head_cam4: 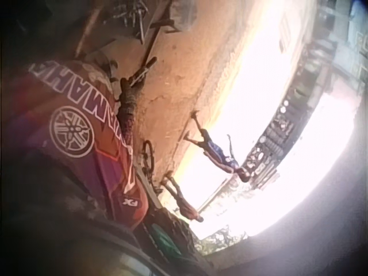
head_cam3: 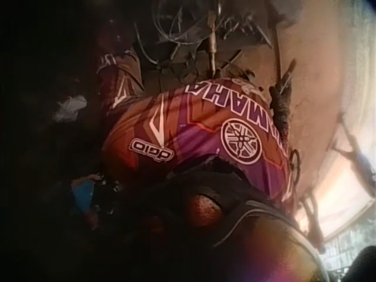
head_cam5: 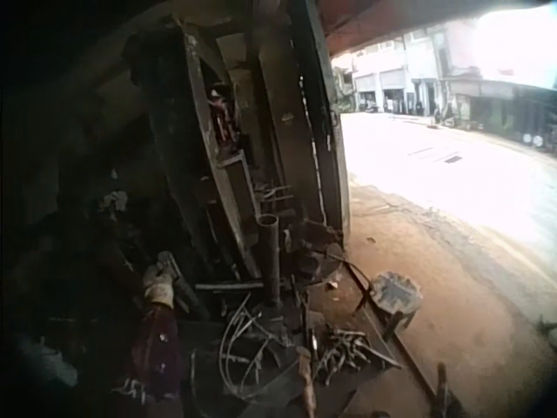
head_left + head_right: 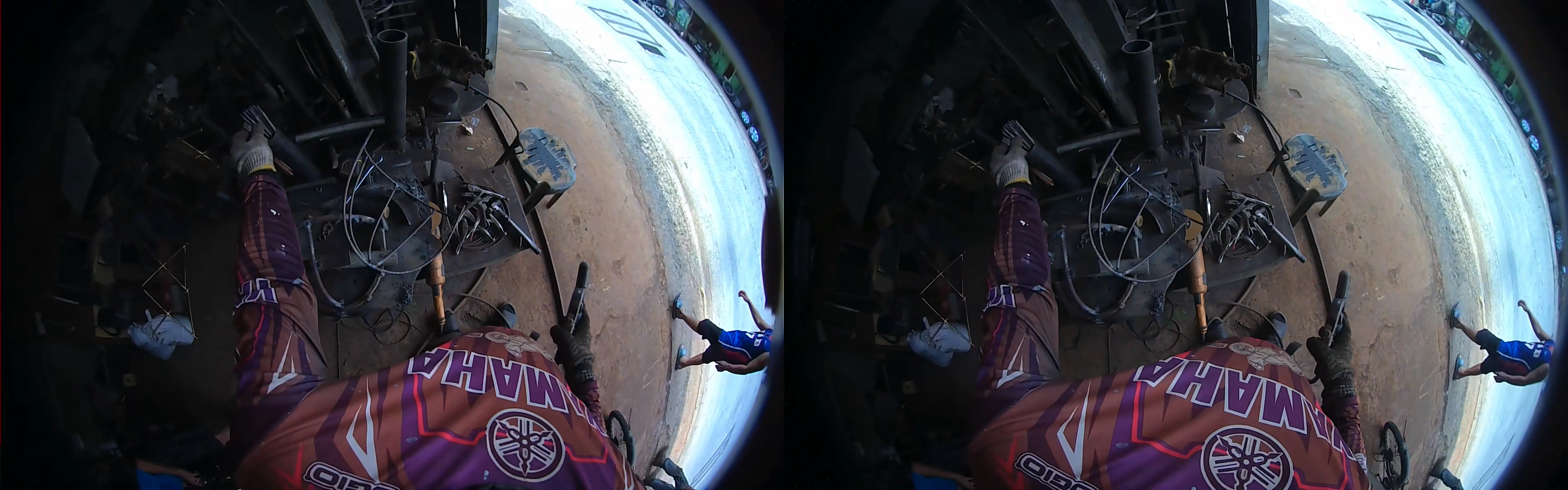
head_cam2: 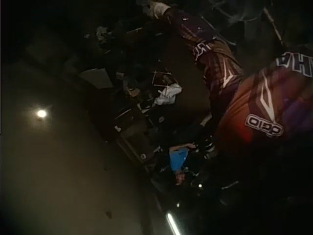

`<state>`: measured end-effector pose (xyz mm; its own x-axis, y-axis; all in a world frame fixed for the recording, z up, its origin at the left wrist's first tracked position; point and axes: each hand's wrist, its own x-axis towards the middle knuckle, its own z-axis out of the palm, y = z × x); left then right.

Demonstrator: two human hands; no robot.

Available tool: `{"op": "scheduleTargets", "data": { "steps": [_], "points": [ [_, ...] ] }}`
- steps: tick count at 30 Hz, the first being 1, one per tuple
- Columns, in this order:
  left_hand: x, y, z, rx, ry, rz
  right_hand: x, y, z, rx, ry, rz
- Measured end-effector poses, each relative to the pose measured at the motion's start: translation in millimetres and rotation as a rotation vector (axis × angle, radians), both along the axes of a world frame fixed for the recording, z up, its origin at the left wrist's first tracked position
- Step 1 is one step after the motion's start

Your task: The person welds a curved metal frame using an arc welding electrode holder, loads a new welding electrode into the holder, and welds the remaining joints. They then tap the welded metal frame with a hammer.

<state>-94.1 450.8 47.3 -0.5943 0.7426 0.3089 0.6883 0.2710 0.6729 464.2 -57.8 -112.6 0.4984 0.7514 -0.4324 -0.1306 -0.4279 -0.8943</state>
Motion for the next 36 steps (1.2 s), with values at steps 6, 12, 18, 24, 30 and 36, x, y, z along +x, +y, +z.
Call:
{"op": "scheduleTargets", "data": {
  "steps": [6, 12, 18, 24, 30, 36],
  "points": [
    [-23, 2, -13, 0.170, -0.085, -0.100, -10, 13, 4, -0.016, 0.019, 0.008],
    [-4, -12, 0, 0.111, -0.038, -0.208, -11, 18, 6, -0.058, 0.009, 0.060],
    [3, -12, 18, 0.261, -0.148, -0.148, -13, 19, 4, -0.077, -0.006, 0.037],
    [5, -13, 67, 0.609, -0.357, -0.235, -16, 20, 4, -0.047, -0.020, 0.046],
    [37, -30, 142, 0.875, -0.434, -0.451, -15, 21, -10, 0.013, 0.049, 0.011],
    [69, -59, 196, 0.821, -0.435, -0.678, -15, 24, -13, 0.051, 0.029, 0.016]
  ]
}}
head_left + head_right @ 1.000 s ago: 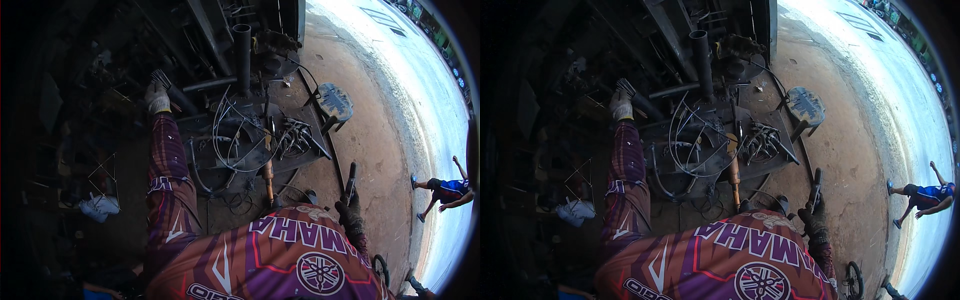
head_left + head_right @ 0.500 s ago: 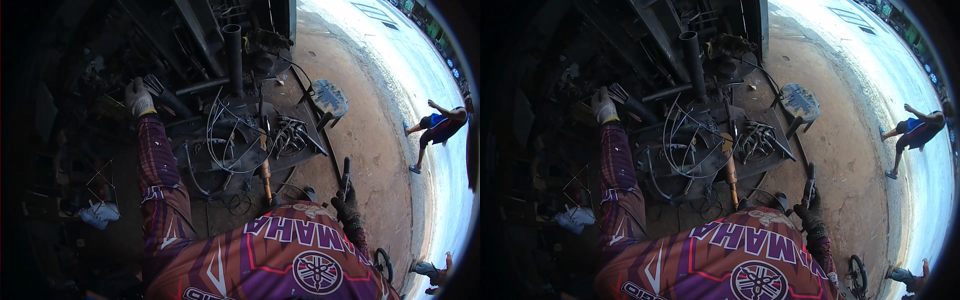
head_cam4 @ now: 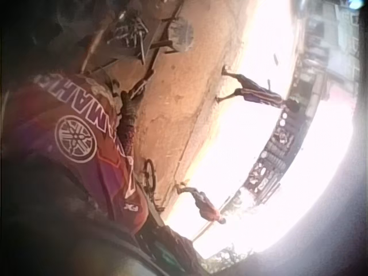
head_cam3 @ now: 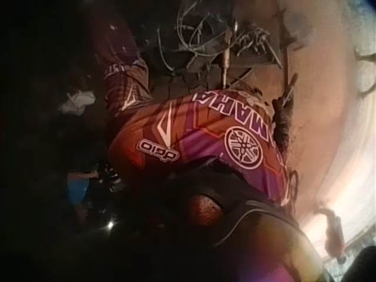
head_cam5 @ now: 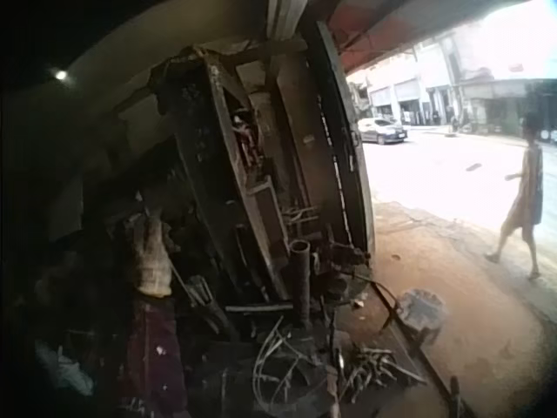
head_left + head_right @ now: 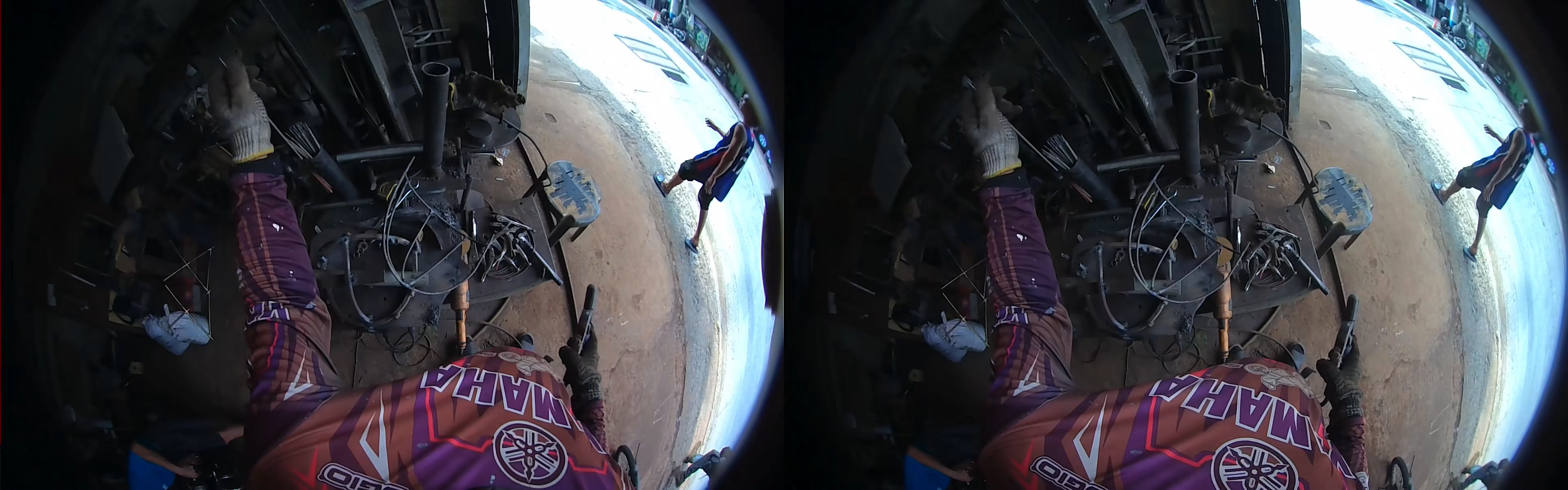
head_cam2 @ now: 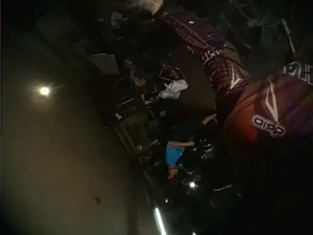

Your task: The person welds a curved metal frame using an arc welding electrode holder, loads a new welding electrode into the holder, and welds the remaining joints. They then tap the welded metal frame with a hammer.

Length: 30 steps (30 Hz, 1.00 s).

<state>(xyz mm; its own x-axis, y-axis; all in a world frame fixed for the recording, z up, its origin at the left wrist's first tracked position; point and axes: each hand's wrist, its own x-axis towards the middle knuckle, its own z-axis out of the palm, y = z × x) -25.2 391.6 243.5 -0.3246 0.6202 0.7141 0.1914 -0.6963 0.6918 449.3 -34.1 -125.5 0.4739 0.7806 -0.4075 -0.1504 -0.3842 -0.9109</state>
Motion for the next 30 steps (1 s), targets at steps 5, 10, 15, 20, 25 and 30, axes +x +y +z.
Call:
{"op": "scheduleTargets", "data": {
  "steps": [5, 10, 15, 20, 25, 30],
  "points": [
    [51, -41, 14, 0.016, 0.180, -0.303, -2, 5, 26, -0.022, 0.040, 0.031],
    [122, -107, -6, -0.345, 0.689, -0.493, 4, 22, 51, 0.079, 0.153, 0.123],
    [204, -158, -73, -0.221, 1.080, -0.618, 18, 54, 92, 0.258, 0.320, 0.332],
    [262, -187, -110, -0.481, 1.264, -0.713, 37, 72, 117, 0.330, 0.533, 0.491],
    [287, -192, -139, -0.396, 1.284, -0.597, 63, 80, 109, 0.262, 0.644, 0.543],
    [307, -195, -143, -0.416, 1.363, -0.487, 79, 89, 107, 0.295, 0.615, 0.679]
  ]
}}
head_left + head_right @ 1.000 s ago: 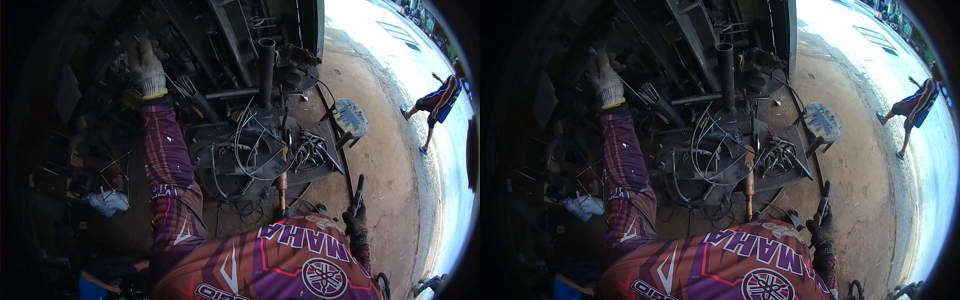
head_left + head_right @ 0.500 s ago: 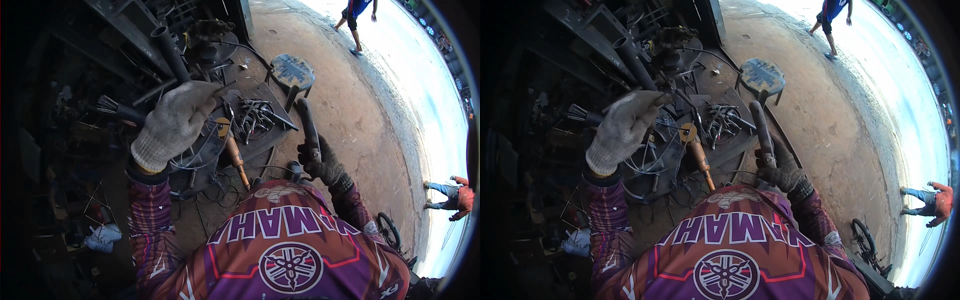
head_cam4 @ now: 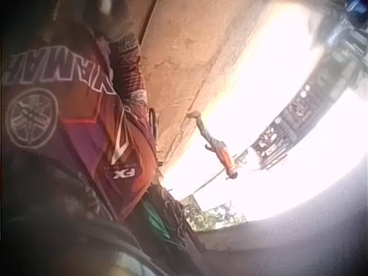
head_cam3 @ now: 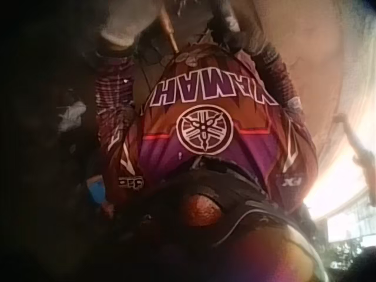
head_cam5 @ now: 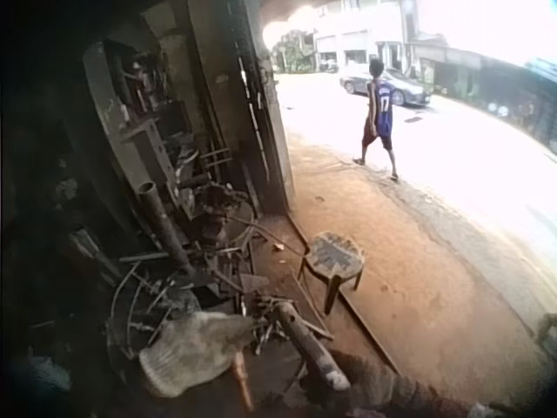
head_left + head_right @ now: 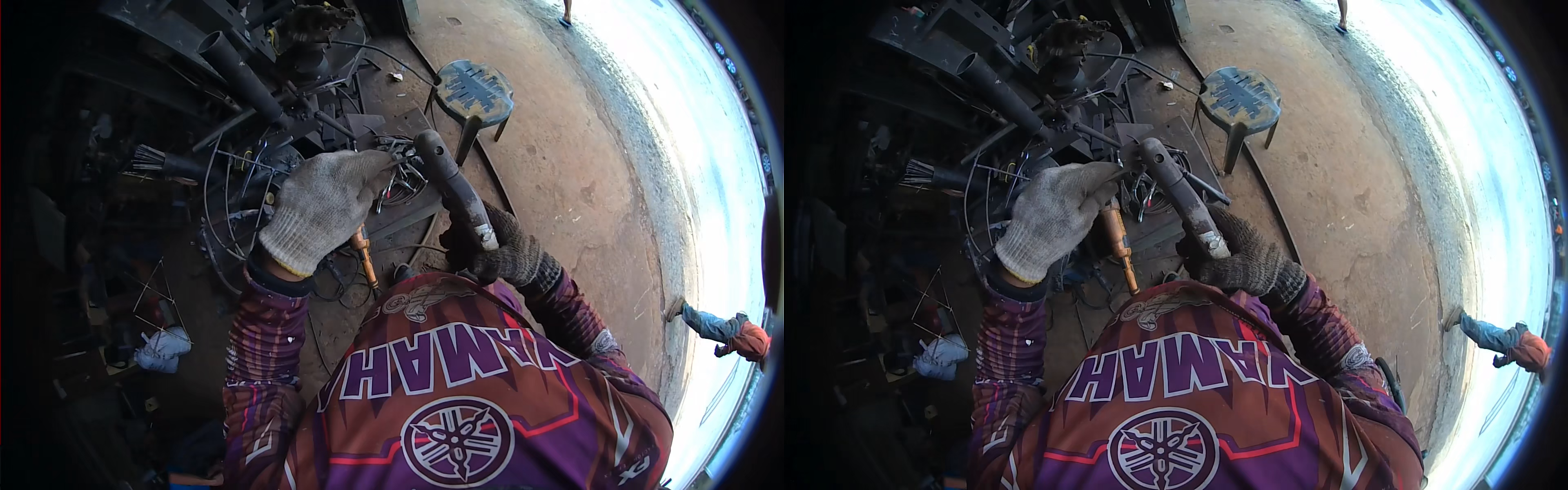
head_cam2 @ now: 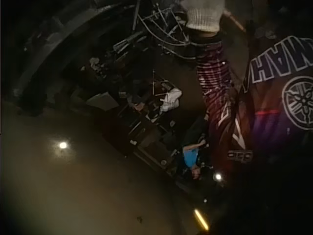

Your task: The person welds a curved metal frame using an arc welding electrode holder, loads a new welding electrode into the holder, and welds the remaining joints. They then tap the welded metal frame with a hammer.

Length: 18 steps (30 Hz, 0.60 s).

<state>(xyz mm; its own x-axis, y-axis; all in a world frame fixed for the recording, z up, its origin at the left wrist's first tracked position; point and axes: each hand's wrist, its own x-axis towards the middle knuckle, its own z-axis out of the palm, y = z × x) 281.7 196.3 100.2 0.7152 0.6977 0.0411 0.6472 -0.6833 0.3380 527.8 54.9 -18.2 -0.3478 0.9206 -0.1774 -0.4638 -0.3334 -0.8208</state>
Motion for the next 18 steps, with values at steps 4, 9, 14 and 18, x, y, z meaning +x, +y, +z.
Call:
{"op": "scheduleTargets", "data": {
  "steps": [4, 9, 14, 18],
  "points": [
    [0, 0, -9, 0.107, -0.002, -0.009, 7, 6, 1, -0.001, -0.002, 0.040],
    [10, -11, 2, 0.177, 0.129, 0.025, 10, 11, 5, 0.013, -0.041, 0.072],
    [11, -17, -3, 0.260, 0.138, 0.051, 5, 15, 8, 0.020, -0.102, 0.104],
    [7, -17, -11, 0.342, 0.161, 0.043, 3, 14, 3, 0.008, -0.099, 0.099]
  ]
}}
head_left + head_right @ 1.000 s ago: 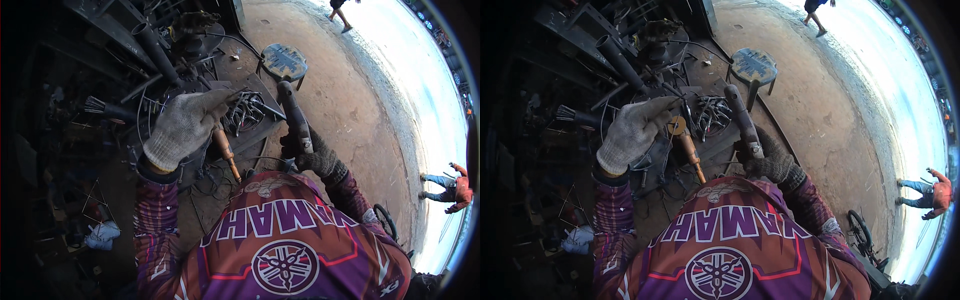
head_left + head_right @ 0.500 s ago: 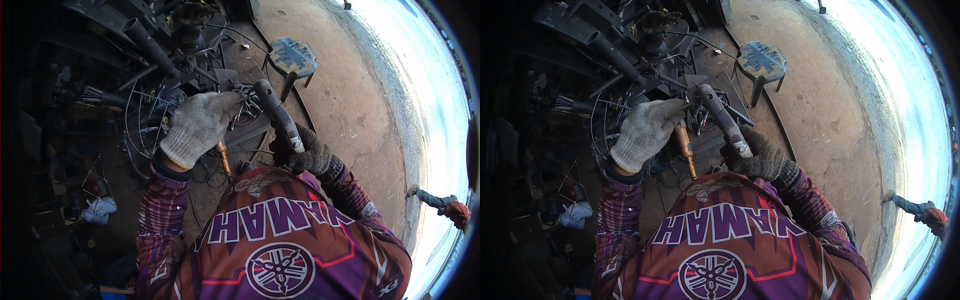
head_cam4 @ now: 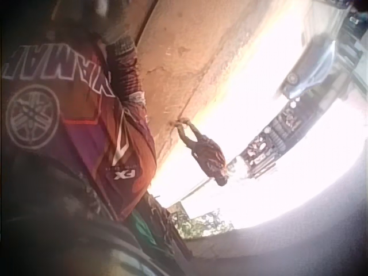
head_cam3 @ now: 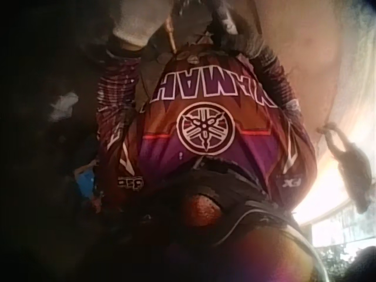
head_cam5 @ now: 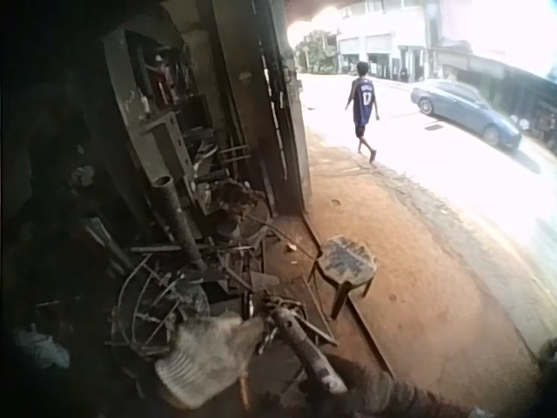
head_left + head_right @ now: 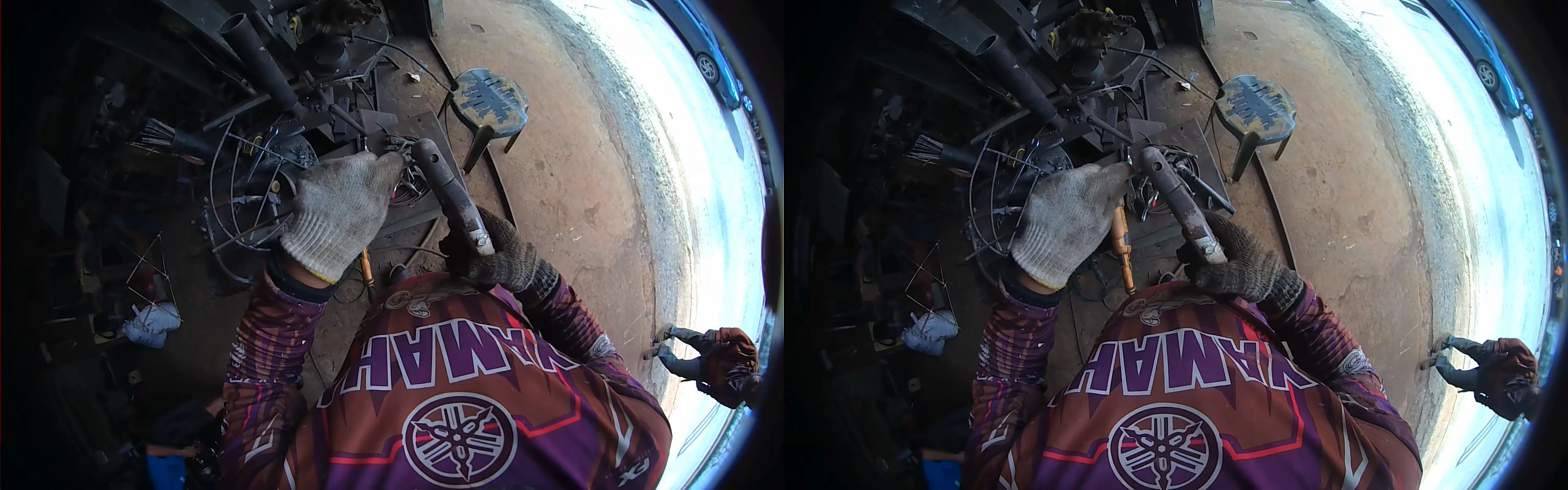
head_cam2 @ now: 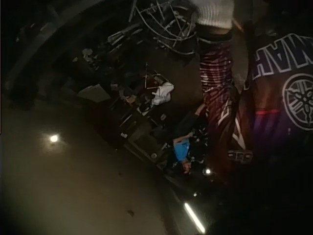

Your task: The person welds a curved metal frame using an arc welding electrode holder, loads a new welding electrode into the holder, and welds the remaining joints. They then tap the welded metal frame with a hammer.

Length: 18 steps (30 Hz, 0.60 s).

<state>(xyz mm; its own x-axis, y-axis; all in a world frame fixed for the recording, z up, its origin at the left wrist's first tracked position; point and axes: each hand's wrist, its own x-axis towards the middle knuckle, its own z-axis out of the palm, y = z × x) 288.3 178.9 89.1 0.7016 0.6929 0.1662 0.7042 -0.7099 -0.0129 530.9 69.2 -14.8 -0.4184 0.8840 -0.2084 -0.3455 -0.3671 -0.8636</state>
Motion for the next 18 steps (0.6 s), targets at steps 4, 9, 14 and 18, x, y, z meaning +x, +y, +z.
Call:
{"op": "scheduleTargets", "data": {
  "steps": [4, 9, 14, 18],
  "points": [
    [0, -3, 3, 0.056, 0.018, 0.011, -4, 2, -1, -0.029, 0.032, 0.019],
    [-1, -3, 1, -0.020, 0.007, 0.081, -4, 3, -6, -0.037, 0.123, 0.030],
    [-6, -5, -6, 0.050, -0.014, 0.101, -6, -1, -10, -0.083, 0.114, 0.036],
    [-11, -9, -3, 0.093, 0.016, 0.094, -11, 2, -1, -0.118, 0.071, 0.037]
  ]
}}
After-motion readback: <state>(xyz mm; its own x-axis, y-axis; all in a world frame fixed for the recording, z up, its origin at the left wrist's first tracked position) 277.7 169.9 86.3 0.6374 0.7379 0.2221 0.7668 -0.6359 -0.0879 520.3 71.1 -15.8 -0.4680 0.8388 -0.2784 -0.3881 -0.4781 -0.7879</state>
